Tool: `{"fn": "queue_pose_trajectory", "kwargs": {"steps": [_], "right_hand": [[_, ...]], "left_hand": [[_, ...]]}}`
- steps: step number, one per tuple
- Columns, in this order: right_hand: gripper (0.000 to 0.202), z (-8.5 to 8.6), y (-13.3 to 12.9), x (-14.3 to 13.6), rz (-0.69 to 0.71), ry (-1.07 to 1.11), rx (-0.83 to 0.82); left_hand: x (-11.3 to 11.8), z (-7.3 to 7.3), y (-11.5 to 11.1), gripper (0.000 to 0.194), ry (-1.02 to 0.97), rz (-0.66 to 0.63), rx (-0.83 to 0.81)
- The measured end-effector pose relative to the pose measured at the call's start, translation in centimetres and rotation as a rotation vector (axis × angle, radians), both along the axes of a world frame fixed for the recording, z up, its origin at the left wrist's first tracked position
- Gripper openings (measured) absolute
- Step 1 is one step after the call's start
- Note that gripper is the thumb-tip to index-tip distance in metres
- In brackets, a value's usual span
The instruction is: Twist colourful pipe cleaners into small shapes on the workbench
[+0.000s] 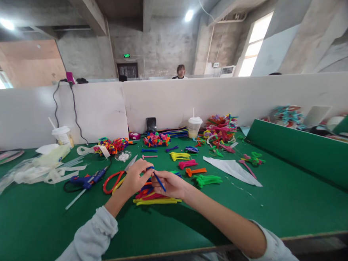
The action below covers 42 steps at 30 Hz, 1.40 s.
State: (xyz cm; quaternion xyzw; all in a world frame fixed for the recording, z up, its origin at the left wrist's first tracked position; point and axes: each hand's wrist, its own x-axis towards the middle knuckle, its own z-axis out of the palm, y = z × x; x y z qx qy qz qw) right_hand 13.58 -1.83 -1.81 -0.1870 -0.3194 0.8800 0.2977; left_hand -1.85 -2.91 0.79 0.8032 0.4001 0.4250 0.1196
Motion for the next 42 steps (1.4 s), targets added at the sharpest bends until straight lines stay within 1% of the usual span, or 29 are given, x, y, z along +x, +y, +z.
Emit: {"fn": "queue_pose_trajectory", "kwargs": {"steps": [2,4,5,7,9,11,13,14,15,16,17,18,21,22,24,26,28,31,33,35,38,40,42], "right_hand": [[0.018,-0.3,0.0,-0.3,-0.061,-0.012,0.022],[0.02,-0.5,0.0,-0.6,-0.156,-0.041,0.112],[0.021,-0.6,-0.1,-0.8,-0.228,-0.07,0.183],[0.021,-0.6,-0.3,-0.9,-0.42,-0.18,0.382],[0.019,-0.5,-0.6,-0.8,-0.639,-0.345,0.647],[0.016,-0.4,-0.9,-0.5,-0.804,-0.502,0.907],[0.015,-0.3,-0.9,-0.2,-0.873,-0.592,1.085],[0.015,-0.2,-0.9,-0.1,-0.876,-0.604,1.125],[0.015,-0.2,-0.8,-0.1,-0.863,-0.599,1.13],[0.015,-0.1,-0.7,-0.1,-0.833,-0.576,1.094],[0.016,-0.1,-0.5,-0.1,-0.785,-0.534,1.018],[0.018,-0.1,-0.3,-0.1,-0.713,-0.477,0.911],[0.022,-0.2,0.3,-0.2,-0.427,-0.252,0.555],[0.021,-0.3,0.5,-0.2,-0.346,-0.182,0.463],[0.02,-0.6,0.8,0.0,-0.235,-0.082,0.336],[0.018,-0.8,1.0,0.2,-0.167,-0.036,0.257],[0.017,-0.9,1.0,0.3,-0.115,-0.024,0.221],[0.017,-0.8,1.0,0.4,-0.1,-0.056,0.262],[0.017,-0.6,0.9,0.3,-0.153,-0.131,0.362],[0.017,-0.4,0.8,0.1,-0.267,-0.287,0.542],[0.016,-0.3,0.4,-0.1,-0.544,-0.619,0.962],[0.015,-0.3,0.1,-0.2,-0.737,-0.838,1.27],[0.014,-0.3,-0.3,-0.2,-0.856,-1.03,1.544]], "left_hand": [[0.1,-0.3,0.0,0.018,0.052,0.031,0.047],[0.5,-0.7,-0.1,0.018,0.06,0.073,0.084],[0.8,-0.8,-0.2,0.018,0.033,0.102,0.092],[1.5,-1.1,-0.4,0.018,-0.061,0.163,0.069],[2.1,-1.4,-0.5,0.017,-0.166,0.192,-0.03],[2.5,-1.7,-0.5,0.018,-0.253,0.181,-0.172],[2.6,-1.8,-0.3,0.019,-0.326,0.15,-0.29],[2.5,-1.8,-0.2,0.02,-0.354,0.134,-0.324],[2.4,-1.8,-0.2,0.02,-0.37,0.12,-0.339],[2.3,-1.7,-0.2,0.021,-0.372,0.112,-0.337],[2.1,-1.6,-0.2,0.021,-0.363,0.111,-0.321],[2.0,-1.5,-0.2,0.021,-0.345,0.111,-0.296],[1.6,-1.1,-0.3,0.019,-0.28,0.093,-0.208],[1.5,-1.1,-0.3,0.019,-0.258,0.083,-0.179],[1.3,-1.0,-0.2,0.018,-0.208,0.068,-0.124],[1.2,-1.1,-0.1,0.017,-0.157,0.065,-0.08],[1.1,-1.0,0.0,0.016,-0.109,0.065,-0.046],[1.1,-0.9,-0.1,0.016,-0.067,0.071,-0.028],[1.2,-0.8,-0.1,0.016,-0.075,0.081,-0.067],[1.4,-0.8,-0.2,0.017,-0.107,0.119,-0.138],[1.8,-0.9,-0.2,0.02,-0.167,0.204,-0.25],[2.1,-1.0,-0.2,0.019,-0.202,0.227,-0.292],[2.3,-1.1,-0.1,0.019,-0.23,0.226,-0.3]]}}
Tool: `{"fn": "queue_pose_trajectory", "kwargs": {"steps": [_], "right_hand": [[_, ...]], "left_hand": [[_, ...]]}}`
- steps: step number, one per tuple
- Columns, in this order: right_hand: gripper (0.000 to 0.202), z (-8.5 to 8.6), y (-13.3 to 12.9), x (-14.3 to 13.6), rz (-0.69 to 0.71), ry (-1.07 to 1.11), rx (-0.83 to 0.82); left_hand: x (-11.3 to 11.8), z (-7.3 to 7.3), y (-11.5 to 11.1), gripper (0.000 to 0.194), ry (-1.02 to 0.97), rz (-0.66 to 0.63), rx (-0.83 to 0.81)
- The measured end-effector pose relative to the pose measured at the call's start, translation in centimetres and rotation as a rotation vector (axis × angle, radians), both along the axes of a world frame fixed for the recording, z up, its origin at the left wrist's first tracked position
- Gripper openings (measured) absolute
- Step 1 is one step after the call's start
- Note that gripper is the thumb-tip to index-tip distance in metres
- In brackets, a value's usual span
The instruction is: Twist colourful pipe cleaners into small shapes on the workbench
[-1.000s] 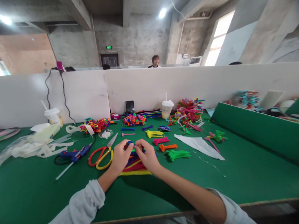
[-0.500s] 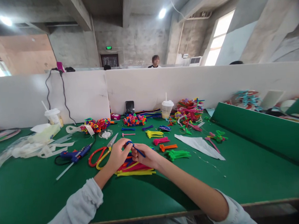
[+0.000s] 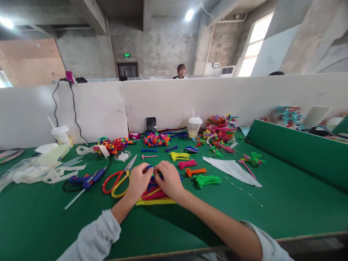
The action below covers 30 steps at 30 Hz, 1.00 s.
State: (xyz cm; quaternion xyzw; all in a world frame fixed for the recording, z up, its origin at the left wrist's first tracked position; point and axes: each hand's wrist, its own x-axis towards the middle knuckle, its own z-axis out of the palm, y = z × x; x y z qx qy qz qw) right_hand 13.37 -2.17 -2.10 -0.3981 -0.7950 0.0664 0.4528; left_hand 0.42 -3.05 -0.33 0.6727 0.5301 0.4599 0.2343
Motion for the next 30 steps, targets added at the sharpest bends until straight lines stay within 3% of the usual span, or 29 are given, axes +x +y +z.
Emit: {"fn": "queue_pose_trajectory", "kwargs": {"steps": [2,4,11,18,25,30], "right_hand": [[0.015,0.0,-0.3,0.0,-0.087,-0.159,0.163],[0.016,-0.1,-0.3,0.1,-0.124,-0.221,0.221],[0.014,-0.3,0.6,0.3,-0.085,0.03,-0.052],[0.011,-0.4,0.3,0.3,-0.105,-0.032,0.03],[0.013,0.6,0.8,0.8,0.105,0.213,-0.216],[0.019,0.5,1.5,0.9,0.257,0.443,-0.505]], "left_hand": [[0.1,-0.1,0.0,0.02,-0.029,0.0,-0.004],[0.0,-0.2,0.2,0.021,-0.063,-0.009,-0.018],[-0.5,-0.7,1.0,0.018,-0.223,-0.111,-0.009],[-0.5,-0.6,0.9,0.015,-0.232,-0.102,-0.034],[-0.9,0.0,0.6,0.017,-0.102,-0.13,-0.012],[-0.7,-0.4,0.7,0.016,-0.168,-0.146,0.048]]}}
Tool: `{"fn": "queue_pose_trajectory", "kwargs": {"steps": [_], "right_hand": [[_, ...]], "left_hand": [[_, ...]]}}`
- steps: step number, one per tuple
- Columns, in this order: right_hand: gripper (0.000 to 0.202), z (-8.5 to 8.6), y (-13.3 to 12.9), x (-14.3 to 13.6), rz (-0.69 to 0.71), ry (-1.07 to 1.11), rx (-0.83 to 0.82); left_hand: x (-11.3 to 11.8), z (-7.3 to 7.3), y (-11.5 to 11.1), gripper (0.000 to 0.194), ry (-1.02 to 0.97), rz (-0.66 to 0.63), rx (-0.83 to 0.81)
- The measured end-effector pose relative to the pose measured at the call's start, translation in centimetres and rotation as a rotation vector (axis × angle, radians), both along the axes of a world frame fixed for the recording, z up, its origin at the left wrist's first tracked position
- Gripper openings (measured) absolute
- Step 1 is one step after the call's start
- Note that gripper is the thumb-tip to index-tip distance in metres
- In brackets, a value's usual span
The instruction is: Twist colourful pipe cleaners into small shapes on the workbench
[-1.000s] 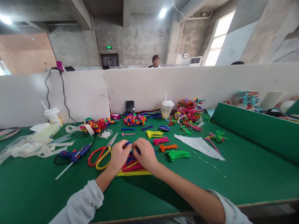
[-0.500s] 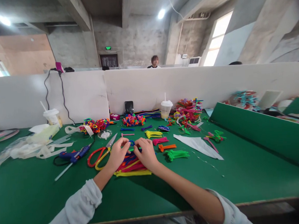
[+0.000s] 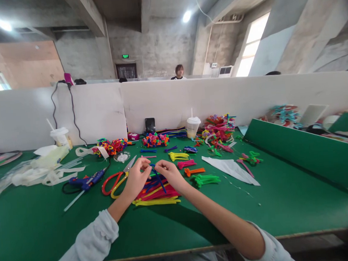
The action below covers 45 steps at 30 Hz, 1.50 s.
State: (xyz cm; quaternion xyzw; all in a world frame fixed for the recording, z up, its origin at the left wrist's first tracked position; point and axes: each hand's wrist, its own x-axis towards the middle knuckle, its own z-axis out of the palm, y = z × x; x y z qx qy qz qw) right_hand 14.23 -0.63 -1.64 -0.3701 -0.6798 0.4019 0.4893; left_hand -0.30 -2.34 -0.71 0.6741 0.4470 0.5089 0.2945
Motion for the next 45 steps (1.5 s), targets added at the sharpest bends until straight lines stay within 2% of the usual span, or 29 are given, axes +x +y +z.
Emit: {"fn": "queue_pose_trajectory", "kwargs": {"steps": [3,8,17,22,28,33,40,45], "right_hand": [[0.021,0.0,0.0,-0.1,0.052,0.099,-0.085],[0.022,0.1,-0.2,-0.2,0.044,0.162,-0.103],[0.022,-0.3,-0.2,-0.4,0.018,0.18,-0.099],[0.022,-0.2,-0.3,-0.4,0.033,0.156,-0.1],[0.021,-0.3,-0.2,-0.5,0.031,0.168,-0.109],[0.019,-0.5,-0.1,-0.6,0.003,0.164,-0.088],[0.02,-0.7,0.0,-0.8,-0.01,0.075,0.003],[0.021,-0.4,-0.1,-0.9,0.01,0.171,-0.083]], "left_hand": [[0.1,0.1,-0.2,0.014,0.015,0.02,0.04],[0.0,0.7,-0.7,0.014,0.052,0.041,0.017],[-0.3,1.0,-0.9,0.015,0.113,-0.065,-0.058],[-0.7,0.5,-0.4,0.015,0.228,-0.104,0.003],[-0.3,0.3,-0.3,0.015,0.249,-0.057,0.066],[0.2,0.4,-0.5,0.005,0.236,0.025,0.133],[0.2,0.7,-0.2,0.007,0.277,0.011,0.135],[0.1,0.9,-0.2,0.009,0.199,0.002,0.146]]}}
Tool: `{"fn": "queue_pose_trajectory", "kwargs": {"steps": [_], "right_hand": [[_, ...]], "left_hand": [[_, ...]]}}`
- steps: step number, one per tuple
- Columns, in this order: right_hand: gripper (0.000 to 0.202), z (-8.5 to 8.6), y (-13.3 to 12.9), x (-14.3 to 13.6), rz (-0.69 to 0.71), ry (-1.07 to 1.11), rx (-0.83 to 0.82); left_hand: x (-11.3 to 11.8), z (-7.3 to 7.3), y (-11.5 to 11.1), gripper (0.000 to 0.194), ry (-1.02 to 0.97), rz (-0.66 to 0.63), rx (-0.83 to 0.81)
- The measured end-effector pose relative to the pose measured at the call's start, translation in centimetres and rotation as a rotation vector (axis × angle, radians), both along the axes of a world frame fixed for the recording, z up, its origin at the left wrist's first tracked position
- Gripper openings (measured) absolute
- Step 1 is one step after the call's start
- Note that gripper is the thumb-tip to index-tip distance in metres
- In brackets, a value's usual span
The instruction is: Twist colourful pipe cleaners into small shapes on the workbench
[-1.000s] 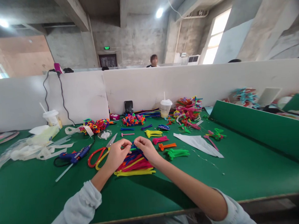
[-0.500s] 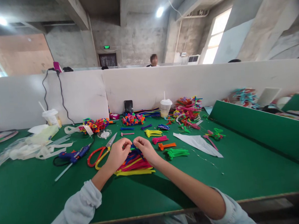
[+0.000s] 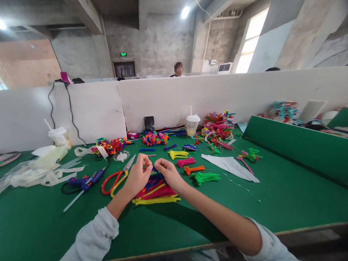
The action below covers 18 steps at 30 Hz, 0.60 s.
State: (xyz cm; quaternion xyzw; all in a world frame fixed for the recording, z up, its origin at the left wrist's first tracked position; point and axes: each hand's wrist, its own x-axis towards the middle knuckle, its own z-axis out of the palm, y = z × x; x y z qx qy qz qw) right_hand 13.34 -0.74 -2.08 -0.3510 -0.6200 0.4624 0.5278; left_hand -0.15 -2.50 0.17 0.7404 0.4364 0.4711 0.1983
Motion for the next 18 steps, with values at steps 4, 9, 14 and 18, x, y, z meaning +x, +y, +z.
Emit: {"fn": "queue_pose_trajectory", "kwargs": {"steps": [4,9,14,18], "right_hand": [[0.024,0.2,0.0,0.2,0.034,0.031,-0.037],[0.023,0.7,0.2,0.8,0.06,-0.117,0.009],[0.022,0.8,0.2,1.2,0.012,-0.222,0.053],[0.022,0.7,0.3,2.1,-0.002,-0.33,0.084]], "left_hand": [[-0.1,-0.1,0.2,0.01,-0.106,-0.03,-0.033],[-0.5,0.1,0.4,0.012,-0.194,-0.005,-0.058],[-0.6,0.2,0.6,0.012,-0.214,0.011,-0.047],[-0.5,0.2,1.4,0.01,-0.199,0.035,-0.032]]}}
